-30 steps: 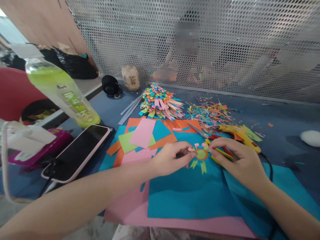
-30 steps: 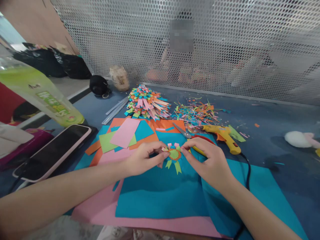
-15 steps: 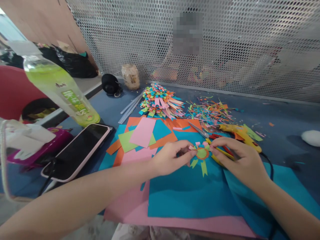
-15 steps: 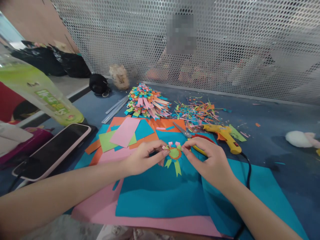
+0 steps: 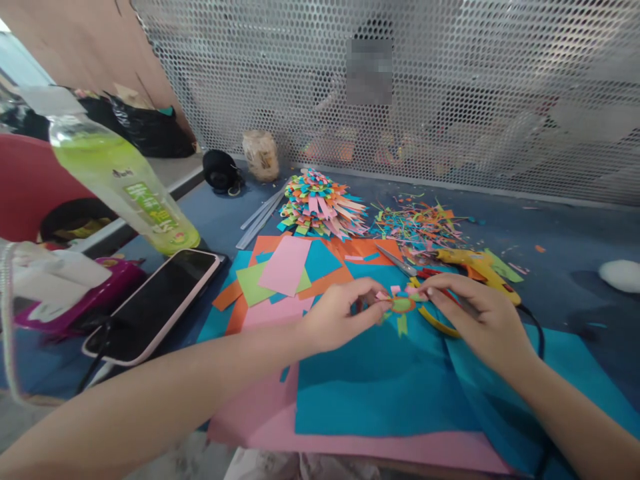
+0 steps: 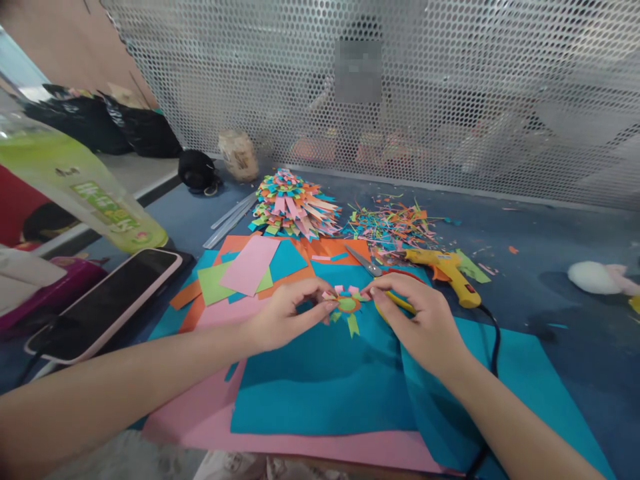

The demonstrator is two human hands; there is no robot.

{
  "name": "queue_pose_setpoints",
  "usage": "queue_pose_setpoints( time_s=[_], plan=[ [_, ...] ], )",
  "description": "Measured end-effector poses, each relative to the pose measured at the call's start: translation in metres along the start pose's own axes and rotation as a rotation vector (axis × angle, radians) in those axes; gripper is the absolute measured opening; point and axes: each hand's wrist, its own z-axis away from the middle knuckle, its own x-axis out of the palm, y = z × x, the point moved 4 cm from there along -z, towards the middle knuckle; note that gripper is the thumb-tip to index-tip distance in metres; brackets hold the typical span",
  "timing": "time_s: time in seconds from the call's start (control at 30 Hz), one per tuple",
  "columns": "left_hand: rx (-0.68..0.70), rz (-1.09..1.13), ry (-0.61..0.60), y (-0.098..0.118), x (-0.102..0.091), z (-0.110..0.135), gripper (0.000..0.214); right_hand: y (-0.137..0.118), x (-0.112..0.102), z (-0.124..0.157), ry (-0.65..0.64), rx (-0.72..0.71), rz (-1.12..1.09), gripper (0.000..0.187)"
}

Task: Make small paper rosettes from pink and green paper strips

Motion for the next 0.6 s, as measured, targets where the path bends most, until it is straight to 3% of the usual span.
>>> queue_pose_setpoints(
  time_s=[0.2, 0.4, 0.6],
  plan=[
    [0.208, -0.196, 0.215, 0.009, -0.012, 0.003, 0.017, -0.002, -0.003, -0.001, 0.007, 0.068, 0.027, 0.027],
    [0.310, -0.297, 0.355, 0.011, -0.020, 0.001, 0.014, -0.011, 0.011, 0.002, -0.323, 0.144, -0.199, 0.034],
    [0.314, -0.314, 0.377, 0.011, -0.022, 0.002, 0.017, -0.009, 0.014, 0.002, -0.299, 0.227, -0.241, 0.032]
  ],
)
